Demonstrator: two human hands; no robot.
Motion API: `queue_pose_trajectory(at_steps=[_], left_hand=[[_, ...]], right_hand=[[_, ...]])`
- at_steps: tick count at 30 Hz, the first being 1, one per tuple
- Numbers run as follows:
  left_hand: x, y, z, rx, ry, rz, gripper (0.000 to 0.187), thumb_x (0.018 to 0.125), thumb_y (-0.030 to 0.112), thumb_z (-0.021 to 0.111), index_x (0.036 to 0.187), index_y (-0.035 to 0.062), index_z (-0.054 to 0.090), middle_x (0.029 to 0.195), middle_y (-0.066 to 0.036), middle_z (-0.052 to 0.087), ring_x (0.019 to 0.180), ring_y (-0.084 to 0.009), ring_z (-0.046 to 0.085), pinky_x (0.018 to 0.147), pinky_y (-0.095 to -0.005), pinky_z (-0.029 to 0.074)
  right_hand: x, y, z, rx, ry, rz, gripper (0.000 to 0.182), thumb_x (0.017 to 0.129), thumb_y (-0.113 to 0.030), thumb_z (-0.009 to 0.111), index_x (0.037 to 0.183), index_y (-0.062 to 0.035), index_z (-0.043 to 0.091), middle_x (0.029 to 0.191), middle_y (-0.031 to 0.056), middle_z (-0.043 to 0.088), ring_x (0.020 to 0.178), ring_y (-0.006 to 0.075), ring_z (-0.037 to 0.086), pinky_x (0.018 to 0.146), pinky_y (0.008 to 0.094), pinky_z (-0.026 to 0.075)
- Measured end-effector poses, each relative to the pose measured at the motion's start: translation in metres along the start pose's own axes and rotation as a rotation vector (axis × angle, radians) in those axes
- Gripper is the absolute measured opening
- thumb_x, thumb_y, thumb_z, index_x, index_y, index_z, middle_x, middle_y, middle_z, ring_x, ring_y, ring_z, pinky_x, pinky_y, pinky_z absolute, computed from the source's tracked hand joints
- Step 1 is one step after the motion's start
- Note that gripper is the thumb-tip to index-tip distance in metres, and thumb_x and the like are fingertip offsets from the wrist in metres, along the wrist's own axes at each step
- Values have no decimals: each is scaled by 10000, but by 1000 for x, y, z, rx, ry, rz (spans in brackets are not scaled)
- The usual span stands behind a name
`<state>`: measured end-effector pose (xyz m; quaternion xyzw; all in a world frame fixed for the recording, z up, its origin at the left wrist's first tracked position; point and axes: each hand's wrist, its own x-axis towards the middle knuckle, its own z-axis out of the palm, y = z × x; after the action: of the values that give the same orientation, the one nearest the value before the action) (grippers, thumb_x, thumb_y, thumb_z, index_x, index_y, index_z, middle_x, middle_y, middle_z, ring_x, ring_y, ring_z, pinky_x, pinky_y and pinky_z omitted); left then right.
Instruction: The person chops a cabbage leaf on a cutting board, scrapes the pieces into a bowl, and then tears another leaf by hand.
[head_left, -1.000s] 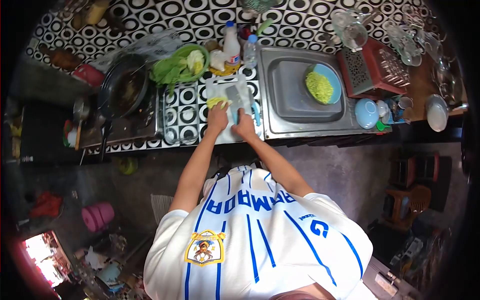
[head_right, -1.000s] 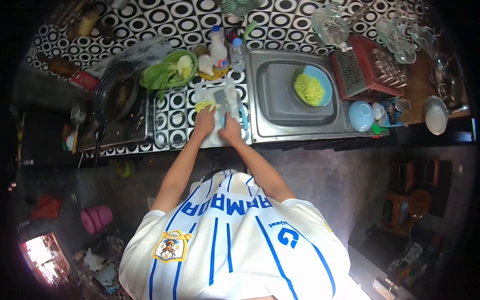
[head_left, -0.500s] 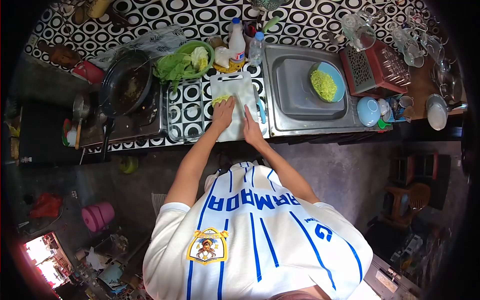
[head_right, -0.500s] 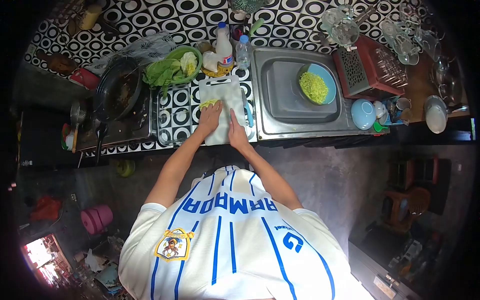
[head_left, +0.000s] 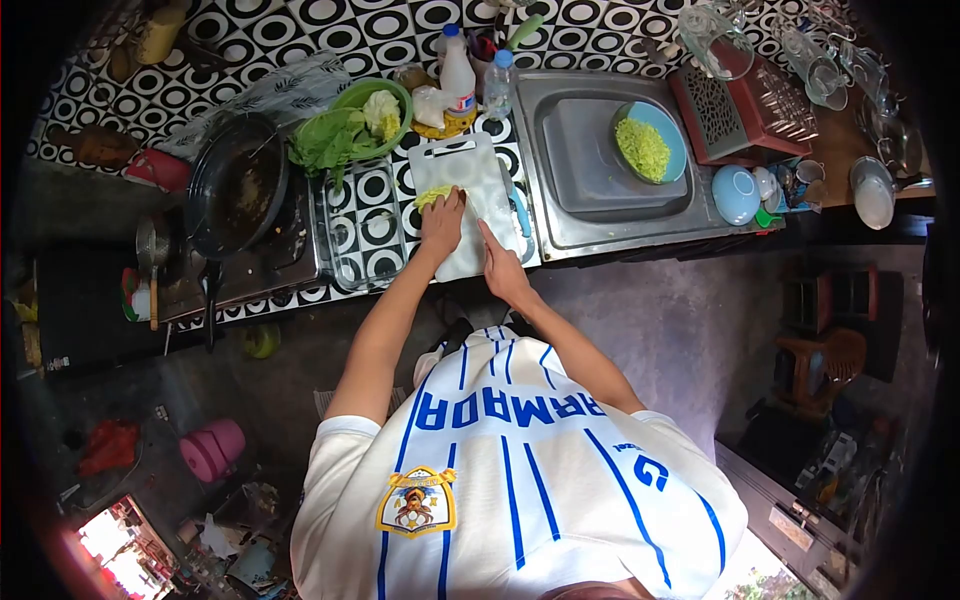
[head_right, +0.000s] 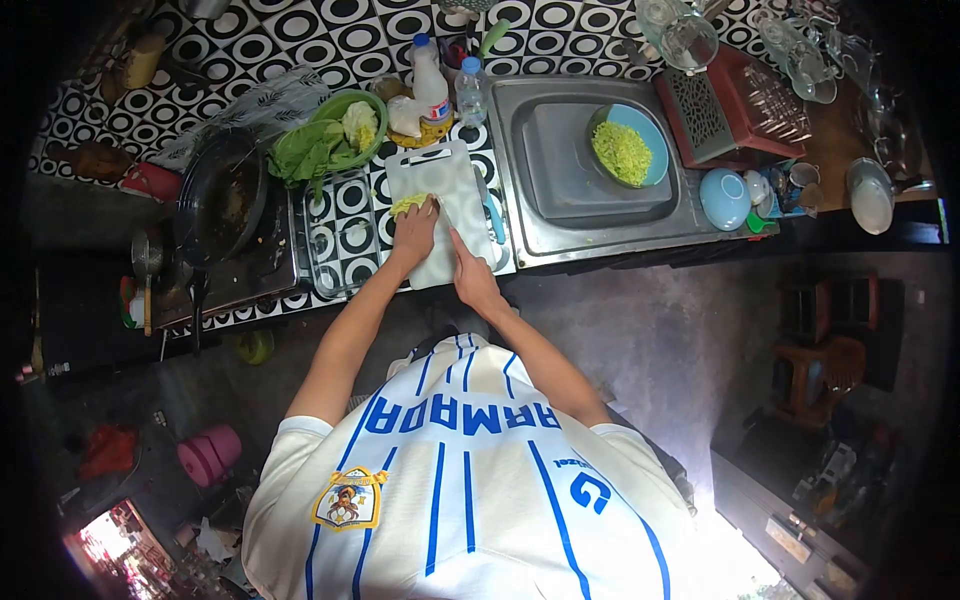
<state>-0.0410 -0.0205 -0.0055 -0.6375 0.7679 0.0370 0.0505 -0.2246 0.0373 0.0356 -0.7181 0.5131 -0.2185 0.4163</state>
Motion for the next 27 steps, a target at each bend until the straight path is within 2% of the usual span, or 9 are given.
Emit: queue_pose_trajectory(at_steps=[3, 9, 15, 21, 24, 27], left_hand=[[0, 1, -1, 2, -2, -1, 600, 867, 105, 561, 1461, 92, 477, 1554, -57, 399, 1197, -251, 506, 932, -423, 440], [1, -1, 0, -24, -12, -1, 592, 864, 100, 560, 1451, 95, 489, 1574, -44, 373, 1198, -256, 499, 946, -424, 436], [0, -1, 0, -37, -14, 3, 609, 858, 91, 560, 1461, 94, 477, 1585, -53, 363, 1191, -265, 501, 948, -426, 433], [-2, 2, -1, -57, -9, -15, 628, 852, 88, 562, 1472, 100, 463, 1584, -59, 364, 1193, -277, 500, 952, -431, 429], [-2, 3, -3, -61, -23, -29, 626, 854, 91, 560, 1472, 108, 464, 1580, -58, 371, 1193, -279, 500, 956, -434, 428], [1, -2, -2, -73, -35, -34, 615, 854, 94, 564, 1463, 113, 478, 1570, -55, 386, 1193, -281, 501, 964, -436, 427]], right_hand=[[-1, 5, 2, 23, -11, 21, 598, 988, -50, 405, 1568, -138, 286, 913, 375, 639, 834, 553, 615, 805, 573, 474], [0, 4, -1, 91, 8, -22, 585, 1002, -58, 398, 1568, -170, 295, 871, 374, 633, 827, 554, 612, 783, 567, 472], [7, 7, -15, 77, -102, 55, 560, 1027, -82, 391, 1566, -206, 305, 836, 374, 622, 865, 555, 614, 767, 551, 466], [25, 26, -15, 114, -23, -109, 545, 1039, -110, 418, 1559, -243, 324, 935, 387, 628, 946, 547, 611, 814, 524, 487], [42, 27, -9, 103, -99, -4, 540, 1041, -122, 425, 1555, -254, 329, 989, 384, 630, 971, 544, 609, 833, 528, 487], [64, 19, -2, 92, -69, -22, 540, 1039, -130, 425, 1551, -273, 328, 965, 368, 641, 948, 543, 617, 820, 545, 482]])
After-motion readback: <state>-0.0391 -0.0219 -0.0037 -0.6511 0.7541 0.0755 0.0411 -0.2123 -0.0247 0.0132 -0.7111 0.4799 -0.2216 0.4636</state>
